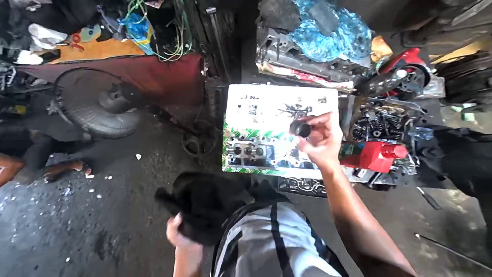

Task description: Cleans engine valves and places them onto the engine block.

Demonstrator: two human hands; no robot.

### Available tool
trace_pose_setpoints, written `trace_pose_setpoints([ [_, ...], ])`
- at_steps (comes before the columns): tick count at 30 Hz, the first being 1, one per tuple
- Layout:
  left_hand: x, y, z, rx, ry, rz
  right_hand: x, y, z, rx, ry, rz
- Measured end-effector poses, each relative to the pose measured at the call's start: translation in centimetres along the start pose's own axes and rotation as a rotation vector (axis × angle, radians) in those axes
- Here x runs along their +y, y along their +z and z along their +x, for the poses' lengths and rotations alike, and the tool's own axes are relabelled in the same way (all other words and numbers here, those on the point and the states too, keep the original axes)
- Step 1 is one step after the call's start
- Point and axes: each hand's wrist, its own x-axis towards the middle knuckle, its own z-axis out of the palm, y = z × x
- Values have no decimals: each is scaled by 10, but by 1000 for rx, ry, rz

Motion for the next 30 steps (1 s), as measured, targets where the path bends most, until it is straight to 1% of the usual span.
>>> trace_pose_setpoints([
  [2, 6, 26, 12, -168, 56, 210, -36, 32, -9, -143, -67, 90],
  [4, 16, 42, 12, -331, 136, 603, -64, 59, -16, -270, -95, 160],
  [5, 20, 50, 16, -448, 222, 815, -75, 72, -20, -315, -103, 195],
  [7, 19, 65, 32, -580, 437, 1177, -96, 96, -25, -356, -121, 223],
  [8, 16, 65, 39, -591, 556, 1322, -103, 106, -26, -356, -136, 169],
  [9, 16, 61, 42, -569, 637, 1419, -105, 115, -28, -363, -157, 83],
  [11, 23, 42, 42, -505, 708, 1495, -108, 133, -34, -386, -150, -55],
  [13, 33, 22, 32, -468, 668, 1464, -120, 153, -44, -444, -91, -120],
  [15, 41, 9, 21, -402, 649, 1448, -127, 173, -51, -494, -43, -91],
  [17, 49, -1, 16, -364, 642, 1423, -122, 193, -51, -451, -19, -14],
  [20, 56, -18, 12, -359, 654, 1427, -121, 222, -47, -381, 98, 103],
  [22, 61, -29, 8, -401, 683, 1517, -124, 238, -46, -383, 132, 70],
  [24, 64, -41, 3, -412, 718, 1673, -129, 251, -44, -428, 162, -2],
  [25, 65, -47, 1, -390, 732, 1750, -132, 258, -44, -457, 181, -24],
  [28, 77, -58, 3, -217, 716, 1917, -140, 273, -48, -579, 284, -21],
  [29, 81, -59, 5, -172, 704, 1910, -142, 275, -49, -626, 274, -59],
  [30, 84, -59, 5, -152, 684, 1846, -142, 277, -49, -654, 237, -93],
])
